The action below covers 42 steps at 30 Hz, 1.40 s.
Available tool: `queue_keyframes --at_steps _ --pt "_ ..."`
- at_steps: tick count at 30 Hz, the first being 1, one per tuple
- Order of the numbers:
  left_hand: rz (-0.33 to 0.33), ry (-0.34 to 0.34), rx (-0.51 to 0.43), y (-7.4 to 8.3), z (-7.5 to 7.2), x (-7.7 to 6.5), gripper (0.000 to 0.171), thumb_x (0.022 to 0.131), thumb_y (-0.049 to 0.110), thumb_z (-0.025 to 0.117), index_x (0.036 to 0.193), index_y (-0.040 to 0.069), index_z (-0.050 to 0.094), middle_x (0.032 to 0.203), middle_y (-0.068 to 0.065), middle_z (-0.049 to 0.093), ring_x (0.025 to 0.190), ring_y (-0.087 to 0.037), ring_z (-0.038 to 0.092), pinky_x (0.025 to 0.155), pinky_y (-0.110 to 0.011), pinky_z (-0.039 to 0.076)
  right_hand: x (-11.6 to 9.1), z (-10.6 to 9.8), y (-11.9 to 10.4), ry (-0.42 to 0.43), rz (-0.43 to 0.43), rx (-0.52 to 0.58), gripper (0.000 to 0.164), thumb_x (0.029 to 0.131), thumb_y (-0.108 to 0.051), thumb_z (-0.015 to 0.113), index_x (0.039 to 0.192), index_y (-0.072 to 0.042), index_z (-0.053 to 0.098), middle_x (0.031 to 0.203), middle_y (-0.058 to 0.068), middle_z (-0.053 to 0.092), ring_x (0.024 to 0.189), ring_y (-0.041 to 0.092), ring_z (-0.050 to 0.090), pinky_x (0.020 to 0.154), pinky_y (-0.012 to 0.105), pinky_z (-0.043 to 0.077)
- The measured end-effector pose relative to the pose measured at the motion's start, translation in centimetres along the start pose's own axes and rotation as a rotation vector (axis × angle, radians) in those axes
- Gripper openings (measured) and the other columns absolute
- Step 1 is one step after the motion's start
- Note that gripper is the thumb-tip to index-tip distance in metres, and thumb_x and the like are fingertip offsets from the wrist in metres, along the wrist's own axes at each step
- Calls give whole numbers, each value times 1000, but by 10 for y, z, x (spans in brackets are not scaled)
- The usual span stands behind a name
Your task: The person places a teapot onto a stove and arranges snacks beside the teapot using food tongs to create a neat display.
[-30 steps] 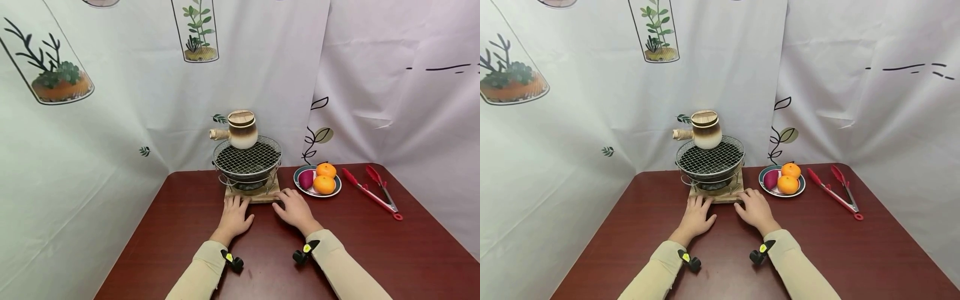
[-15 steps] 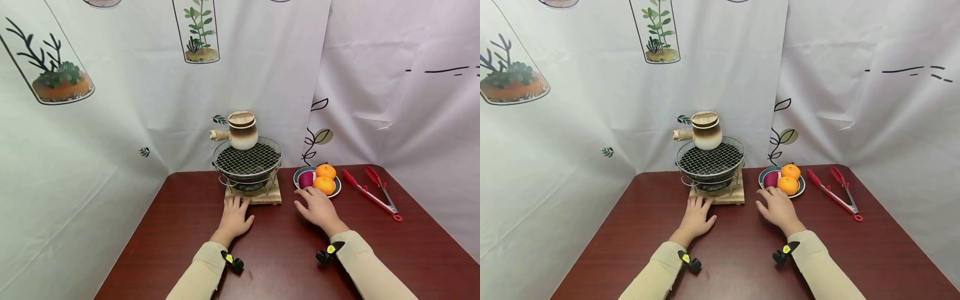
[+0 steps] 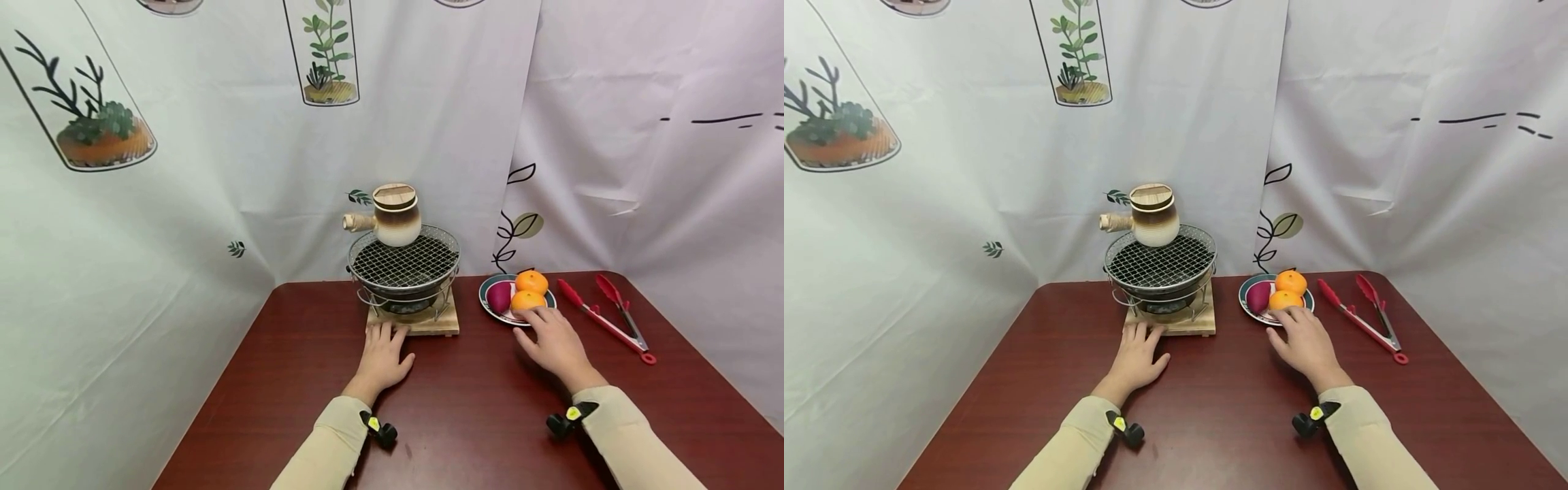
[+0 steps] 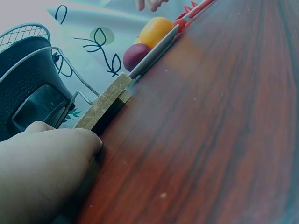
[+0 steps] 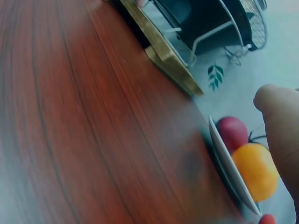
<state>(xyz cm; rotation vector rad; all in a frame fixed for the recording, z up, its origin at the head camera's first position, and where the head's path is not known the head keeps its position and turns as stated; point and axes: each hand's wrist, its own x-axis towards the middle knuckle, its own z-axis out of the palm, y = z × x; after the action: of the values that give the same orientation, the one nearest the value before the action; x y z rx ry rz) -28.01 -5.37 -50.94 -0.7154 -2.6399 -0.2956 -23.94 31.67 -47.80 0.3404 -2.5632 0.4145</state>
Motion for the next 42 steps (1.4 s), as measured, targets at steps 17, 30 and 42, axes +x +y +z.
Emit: queue_keyframes --at_steps 17,30,42 --pt "12 38 -9 -1 3 0 56 90 39 69 138 14 58 133 -17 47 125 -40 41 107 -61 32 -18 -11 56 -38 145 -68 46 92 -28 69 130 -2 61 121 27 57 116 49 48 102 67 35" --pt "9 36 -16 -1 3 -2 56 90 39 69 138 15 57 134 -17 47 126 -40 41 108 -61 32 -35 -16 93 60 378 -25 49 96 -31 60 133 0 54 128 34 42 117 57 36 99 69 26" --pt "7 23 -6 -1 4 -2 55 90 40 68 139 16 57 134 -16 46 126 -39 40 109 -61 32 -48 -19 121 127 560 -25 69 95 -42 60 141 7 43 134 40 34 119 61 32 100 70 22"
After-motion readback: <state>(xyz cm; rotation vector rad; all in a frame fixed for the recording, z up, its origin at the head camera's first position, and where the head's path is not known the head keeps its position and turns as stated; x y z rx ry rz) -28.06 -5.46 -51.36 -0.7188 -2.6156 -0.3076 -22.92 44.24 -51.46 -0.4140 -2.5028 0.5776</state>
